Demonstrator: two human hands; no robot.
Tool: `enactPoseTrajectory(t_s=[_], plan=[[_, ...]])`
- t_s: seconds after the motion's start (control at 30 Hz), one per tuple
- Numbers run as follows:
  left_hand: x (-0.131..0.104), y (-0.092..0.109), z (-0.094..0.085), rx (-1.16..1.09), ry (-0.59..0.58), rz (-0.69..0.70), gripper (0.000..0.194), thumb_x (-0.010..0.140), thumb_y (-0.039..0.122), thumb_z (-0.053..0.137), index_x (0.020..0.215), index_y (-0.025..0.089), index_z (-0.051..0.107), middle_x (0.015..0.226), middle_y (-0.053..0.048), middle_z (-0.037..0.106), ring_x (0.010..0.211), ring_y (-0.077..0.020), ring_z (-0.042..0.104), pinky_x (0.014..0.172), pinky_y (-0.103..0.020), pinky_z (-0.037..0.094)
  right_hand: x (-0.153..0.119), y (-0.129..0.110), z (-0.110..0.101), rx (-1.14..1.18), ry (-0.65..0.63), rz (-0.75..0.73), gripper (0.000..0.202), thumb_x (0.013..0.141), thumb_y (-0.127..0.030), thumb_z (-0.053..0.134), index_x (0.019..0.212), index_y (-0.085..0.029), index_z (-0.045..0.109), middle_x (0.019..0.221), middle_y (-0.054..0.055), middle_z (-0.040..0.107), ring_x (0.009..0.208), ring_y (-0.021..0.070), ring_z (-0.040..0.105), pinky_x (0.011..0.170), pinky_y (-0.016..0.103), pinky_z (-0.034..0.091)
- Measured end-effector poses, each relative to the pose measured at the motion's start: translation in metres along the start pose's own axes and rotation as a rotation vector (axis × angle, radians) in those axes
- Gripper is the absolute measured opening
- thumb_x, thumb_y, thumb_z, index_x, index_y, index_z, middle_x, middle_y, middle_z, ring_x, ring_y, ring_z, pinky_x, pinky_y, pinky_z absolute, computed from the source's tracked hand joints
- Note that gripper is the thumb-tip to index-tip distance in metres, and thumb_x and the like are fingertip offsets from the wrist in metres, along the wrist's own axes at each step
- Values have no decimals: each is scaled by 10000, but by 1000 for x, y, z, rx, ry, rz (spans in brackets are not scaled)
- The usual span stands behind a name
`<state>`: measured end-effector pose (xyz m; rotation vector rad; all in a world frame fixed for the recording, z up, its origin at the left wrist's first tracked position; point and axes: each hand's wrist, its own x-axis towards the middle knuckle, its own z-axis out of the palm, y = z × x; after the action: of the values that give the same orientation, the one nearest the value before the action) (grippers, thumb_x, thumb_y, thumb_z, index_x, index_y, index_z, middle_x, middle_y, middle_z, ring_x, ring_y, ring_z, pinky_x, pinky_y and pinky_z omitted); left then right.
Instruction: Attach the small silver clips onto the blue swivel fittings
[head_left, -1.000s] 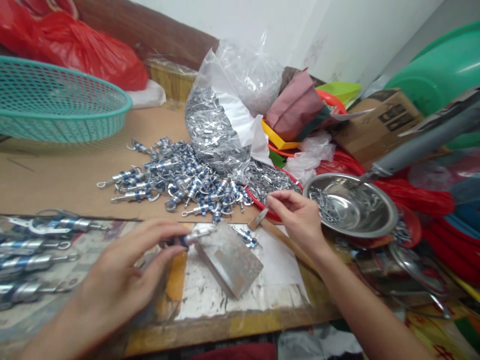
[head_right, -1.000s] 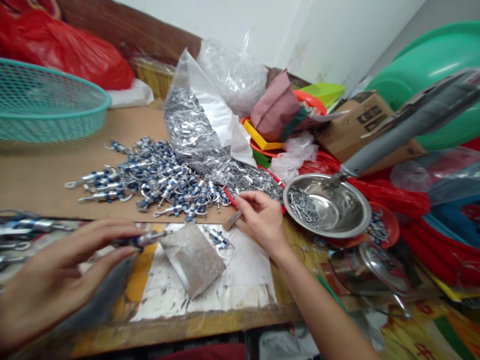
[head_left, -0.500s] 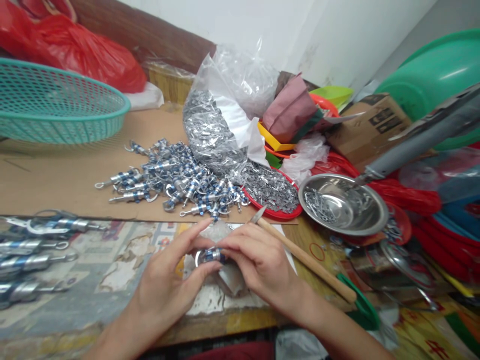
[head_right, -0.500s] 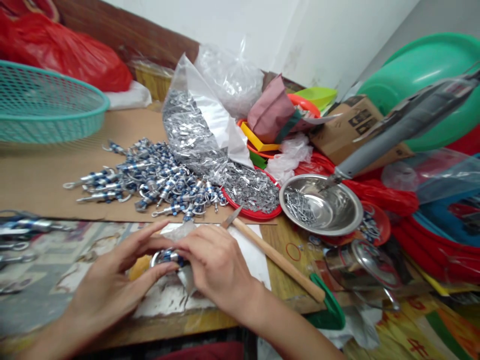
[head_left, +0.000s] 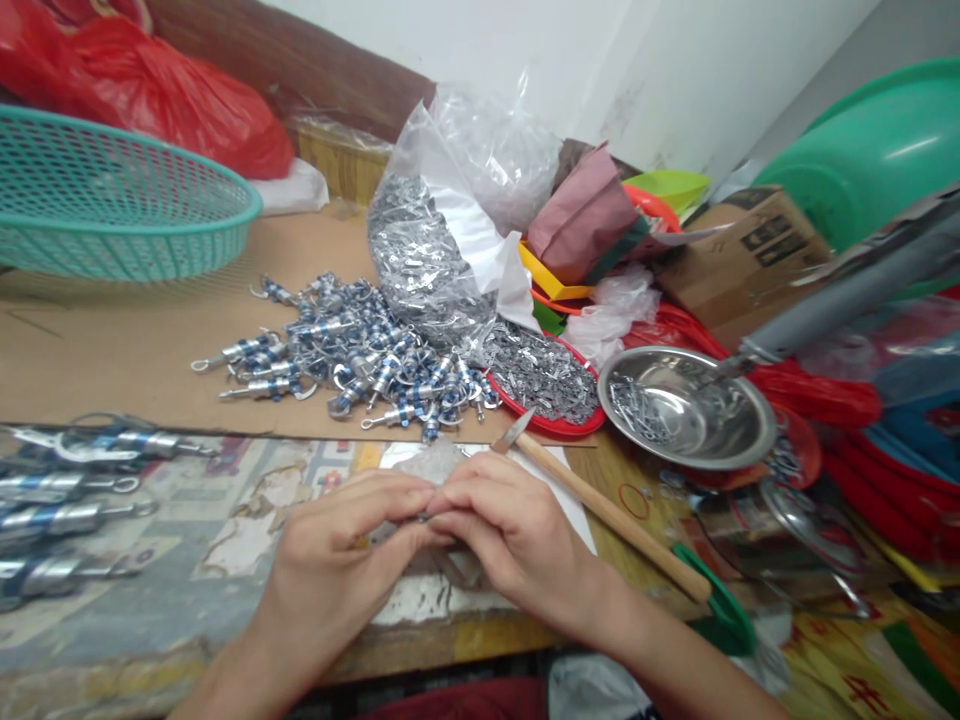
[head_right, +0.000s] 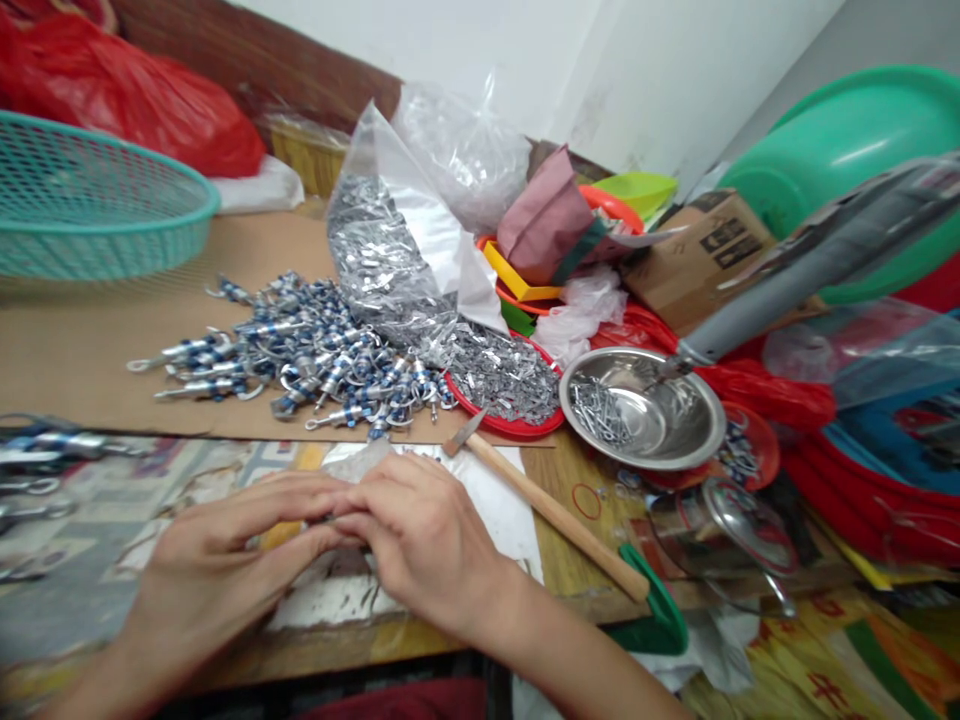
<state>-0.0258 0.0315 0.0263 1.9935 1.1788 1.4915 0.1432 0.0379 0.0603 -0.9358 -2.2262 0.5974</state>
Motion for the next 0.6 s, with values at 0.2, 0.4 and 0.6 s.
enactPoseTrajectory(t_s=[0.2, 0.4, 0.6], plan=[[-3, 1, 1, -40, -3, -79, 133, 648, 158, 715, 712, 259, 774, 751, -18, 792, 663, -160, 732, 668, -216, 584, -4, 1, 2, -3, 20, 6, 182, 896, -157, 474, 822, -152, 641, 762, 48, 617, 761, 158, 558, 686, 277, 448], [-2, 6, 0, -125, 12, -390, 165, 597, 171, 718, 584, 331, 757, 696, 10, 784, 645, -196, 729, 662, -304, 604, -12, 6, 4, 13, 115, -60, 123, 867, -139, 519, 941, -158, 615, 849, 74, 632, 806, 163, 594, 701, 281, 502], [1, 8, -7, -123, -67, -523, 106, 610, 260, 716, 598, 356, 759, 742, 19, 791, 716, -220, 737, 732, -335, 595, -26, 25, 4, -164, 160, -274, 174, 844, -88, 534, 994, -152, 597, 918, 110, 673, 829, 178, 628, 695, 301, 530]])
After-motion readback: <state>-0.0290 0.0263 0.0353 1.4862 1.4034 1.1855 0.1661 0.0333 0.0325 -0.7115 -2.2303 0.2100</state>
